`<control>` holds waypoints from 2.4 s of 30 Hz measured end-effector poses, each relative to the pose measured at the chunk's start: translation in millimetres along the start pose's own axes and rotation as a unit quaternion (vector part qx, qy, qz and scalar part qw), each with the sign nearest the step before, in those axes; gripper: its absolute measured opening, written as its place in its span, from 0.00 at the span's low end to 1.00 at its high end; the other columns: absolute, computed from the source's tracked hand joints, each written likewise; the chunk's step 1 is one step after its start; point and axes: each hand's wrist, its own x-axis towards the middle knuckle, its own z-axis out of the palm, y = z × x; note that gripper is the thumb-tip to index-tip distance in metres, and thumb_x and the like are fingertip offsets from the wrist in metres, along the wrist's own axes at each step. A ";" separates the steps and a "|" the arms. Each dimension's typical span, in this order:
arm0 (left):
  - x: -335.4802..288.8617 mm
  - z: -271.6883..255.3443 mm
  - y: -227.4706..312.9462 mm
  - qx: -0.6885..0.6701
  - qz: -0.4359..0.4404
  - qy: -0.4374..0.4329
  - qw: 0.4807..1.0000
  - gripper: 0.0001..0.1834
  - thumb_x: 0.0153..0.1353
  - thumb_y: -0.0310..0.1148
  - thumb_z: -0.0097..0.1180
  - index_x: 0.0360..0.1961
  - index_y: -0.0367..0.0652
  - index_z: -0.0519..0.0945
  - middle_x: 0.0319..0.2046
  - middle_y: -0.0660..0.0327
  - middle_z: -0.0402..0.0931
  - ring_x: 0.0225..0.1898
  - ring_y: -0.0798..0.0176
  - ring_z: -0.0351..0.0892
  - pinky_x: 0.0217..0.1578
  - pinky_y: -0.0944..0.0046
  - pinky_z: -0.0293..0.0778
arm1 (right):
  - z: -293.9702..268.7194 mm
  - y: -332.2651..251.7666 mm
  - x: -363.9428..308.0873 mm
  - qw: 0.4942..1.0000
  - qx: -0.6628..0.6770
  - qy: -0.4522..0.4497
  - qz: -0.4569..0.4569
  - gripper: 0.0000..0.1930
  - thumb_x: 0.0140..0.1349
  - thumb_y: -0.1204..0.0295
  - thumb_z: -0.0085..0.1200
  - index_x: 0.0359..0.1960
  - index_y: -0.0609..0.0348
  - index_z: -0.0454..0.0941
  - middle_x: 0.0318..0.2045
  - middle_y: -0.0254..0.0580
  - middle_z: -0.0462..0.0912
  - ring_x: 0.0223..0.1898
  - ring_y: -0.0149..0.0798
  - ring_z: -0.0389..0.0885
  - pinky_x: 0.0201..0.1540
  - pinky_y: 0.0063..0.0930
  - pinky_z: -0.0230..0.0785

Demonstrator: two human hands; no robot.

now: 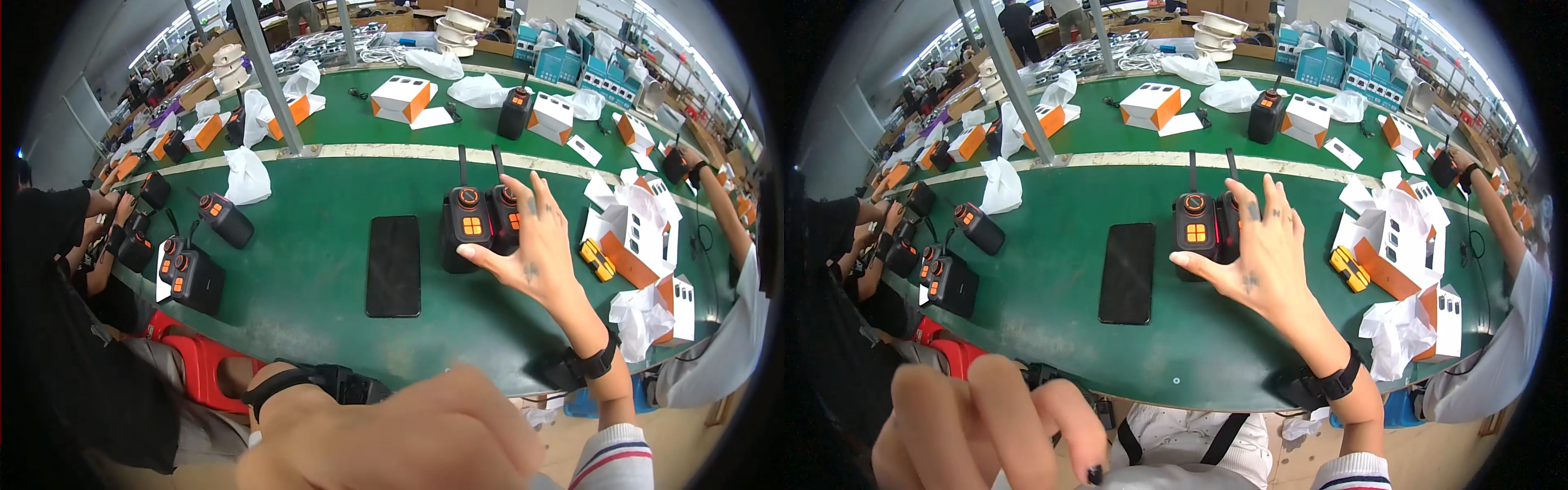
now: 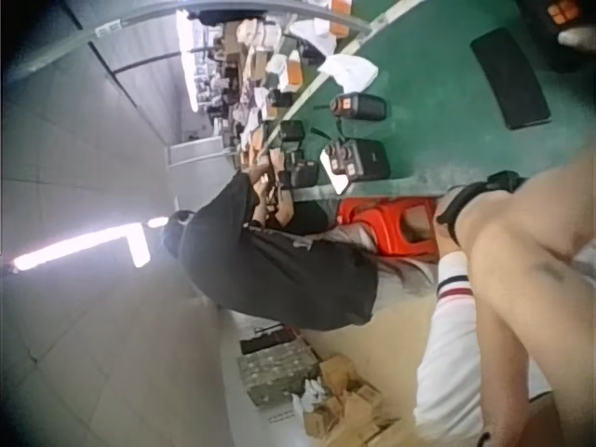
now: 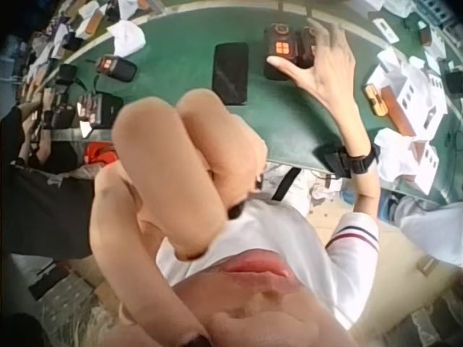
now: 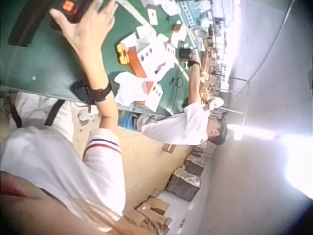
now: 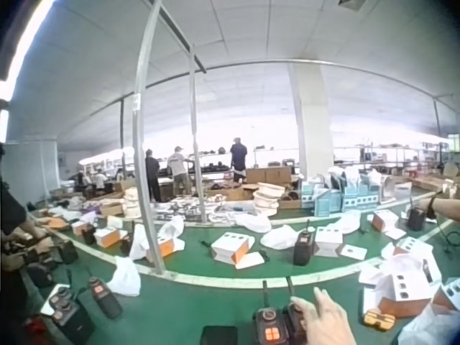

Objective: Checking and assembling handheld electronic walkie-talkie devices on a production line.

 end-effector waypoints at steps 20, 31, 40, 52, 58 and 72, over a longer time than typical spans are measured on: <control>1.6 -2.3 -6.6 -0.115 -0.033 -0.100 0.988 0.04 0.54 0.26 0.59 0.26 0.40 0.75 0.31 0.55 0.74 0.32 0.60 0.72 0.36 0.58 0.68 | 24.7 8.2 59.4 0.974 -0.061 -0.190 0.104 0.57 0.37 0.28 0.57 0.62 0.63 0.63 0.62 0.73 0.55 0.64 0.72 0.55 0.56 0.73 0.53; -19.6 -30.2 64.8 -0.013 0.016 0.015 1.000 0.06 0.54 0.25 0.56 0.22 0.43 0.74 0.27 0.58 0.74 0.29 0.62 0.70 0.33 0.59 0.66 | 32.0 30.4 102.0 0.935 -0.088 -0.318 0.134 0.49 0.33 0.35 0.61 0.62 0.39 0.67 0.65 0.72 0.49 0.66 0.73 0.50 0.59 0.70 0.50; -48.6 -48.4 69.7 -0.076 0.192 0.044 0.977 0.20 0.46 0.14 0.52 0.04 0.41 0.63 0.09 0.52 0.67 0.10 0.59 0.69 0.12 0.63 0.64 | 54.3 26.3 113.3 0.966 -0.107 -0.202 0.121 0.41 0.37 0.41 0.62 0.54 0.52 0.76 0.62 0.65 0.56 0.58 0.69 0.62 0.56 0.62 0.59; -67.1 -70.3 63.0 0.002 0.214 -0.035 0.976 0.18 0.56 0.25 0.61 0.13 0.43 0.67 0.15 0.65 0.65 0.16 0.65 0.65 0.18 0.65 0.63 | 143.4 69.4 188.9 0.968 -0.162 0.055 0.185 0.38 0.39 0.45 0.61 0.52 0.55 0.76 0.65 0.67 0.53 0.60 0.70 0.59 0.53 0.64 0.58; -75.5 -92.2 88.6 0.060 0.018 -0.253 0.965 0.18 0.60 0.30 0.57 0.14 0.43 0.69 0.12 0.64 0.62 0.14 0.65 0.65 0.17 0.65 0.62 | 135.3 77.0 242.4 0.945 -0.151 -0.126 0.262 0.37 0.44 0.42 0.56 0.54 0.49 0.76 0.67 0.64 0.51 0.63 0.69 0.56 0.61 0.62 0.49; -233.6 -417.8 85.8 0.694 -0.145 0.528 0.468 0.12 0.63 0.35 0.53 0.43 0.41 0.80 0.31 0.64 0.80 0.26 0.73 0.77 0.20 0.72 0.72 | 197.3 19.7 111.1 0.987 0.086 -0.085 -0.107 0.23 0.60 0.56 0.53 0.53 0.56 0.73 0.60 0.64 0.62 0.62 0.61 0.60 0.65 0.55 0.48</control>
